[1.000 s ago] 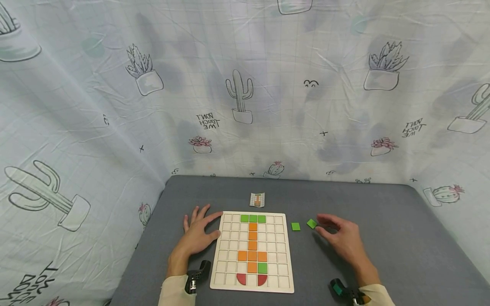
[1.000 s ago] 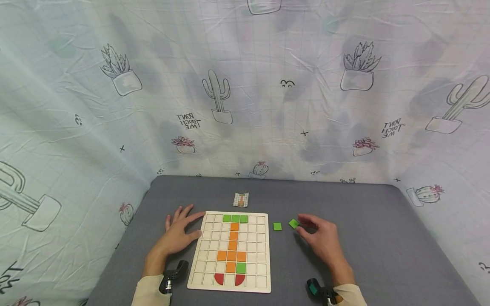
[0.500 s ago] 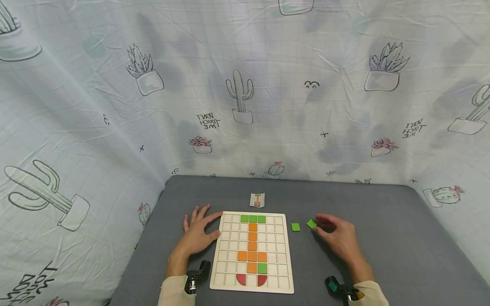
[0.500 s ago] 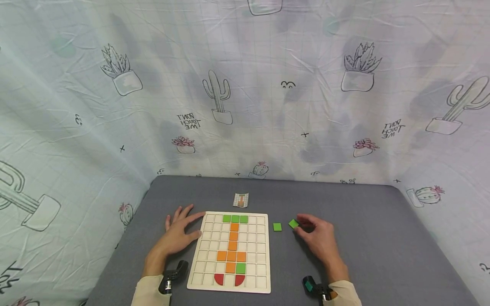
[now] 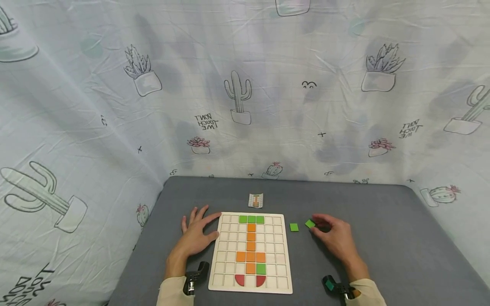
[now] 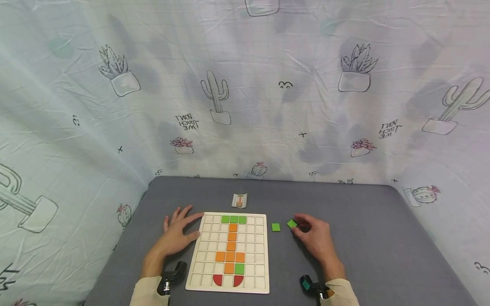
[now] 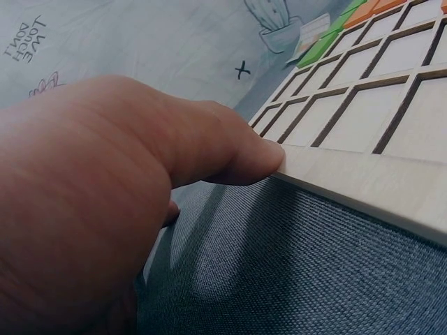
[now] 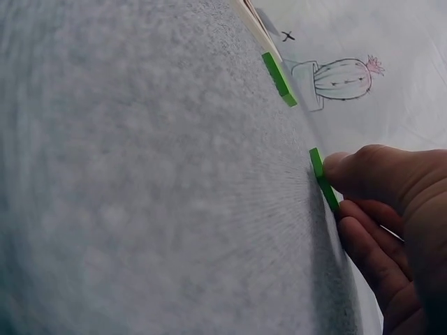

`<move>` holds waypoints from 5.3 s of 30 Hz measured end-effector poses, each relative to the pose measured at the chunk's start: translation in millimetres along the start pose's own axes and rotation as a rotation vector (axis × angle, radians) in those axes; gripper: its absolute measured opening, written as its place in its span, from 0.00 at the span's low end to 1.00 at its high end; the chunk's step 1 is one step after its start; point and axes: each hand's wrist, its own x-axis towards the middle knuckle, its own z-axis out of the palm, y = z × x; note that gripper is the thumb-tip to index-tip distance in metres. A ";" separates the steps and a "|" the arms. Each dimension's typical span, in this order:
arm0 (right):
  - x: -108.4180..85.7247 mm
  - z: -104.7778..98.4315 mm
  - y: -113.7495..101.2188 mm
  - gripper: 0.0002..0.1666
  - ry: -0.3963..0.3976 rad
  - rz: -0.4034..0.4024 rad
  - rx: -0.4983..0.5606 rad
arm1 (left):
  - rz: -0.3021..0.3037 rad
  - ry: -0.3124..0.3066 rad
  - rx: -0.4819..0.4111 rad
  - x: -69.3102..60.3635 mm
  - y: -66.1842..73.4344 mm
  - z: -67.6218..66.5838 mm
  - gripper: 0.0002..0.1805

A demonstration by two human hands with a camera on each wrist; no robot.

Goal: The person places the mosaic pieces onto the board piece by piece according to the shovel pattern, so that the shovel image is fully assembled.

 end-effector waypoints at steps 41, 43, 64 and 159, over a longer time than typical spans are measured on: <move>-40.4 9.1 -63.6 0.25 -0.095 -0.248 0.250 | -0.002 0.005 0.006 -0.2 -0.8 1.4 0.33; -43.2 13.0 -69.5 0.25 -0.126 -0.271 0.265 | 0.000 0.004 0.005 -0.3 -1.2 1.5 0.33; -69.8 47.9 -105.8 0.19 -0.389 -0.339 0.457 | -0.003 0.007 0.011 -0.3 -1.1 1.6 0.33; -79.2 70.2 -123.0 0.19 -0.590 -0.491 0.341 | -0.006 0.007 0.012 -0.6 -0.9 1.2 0.33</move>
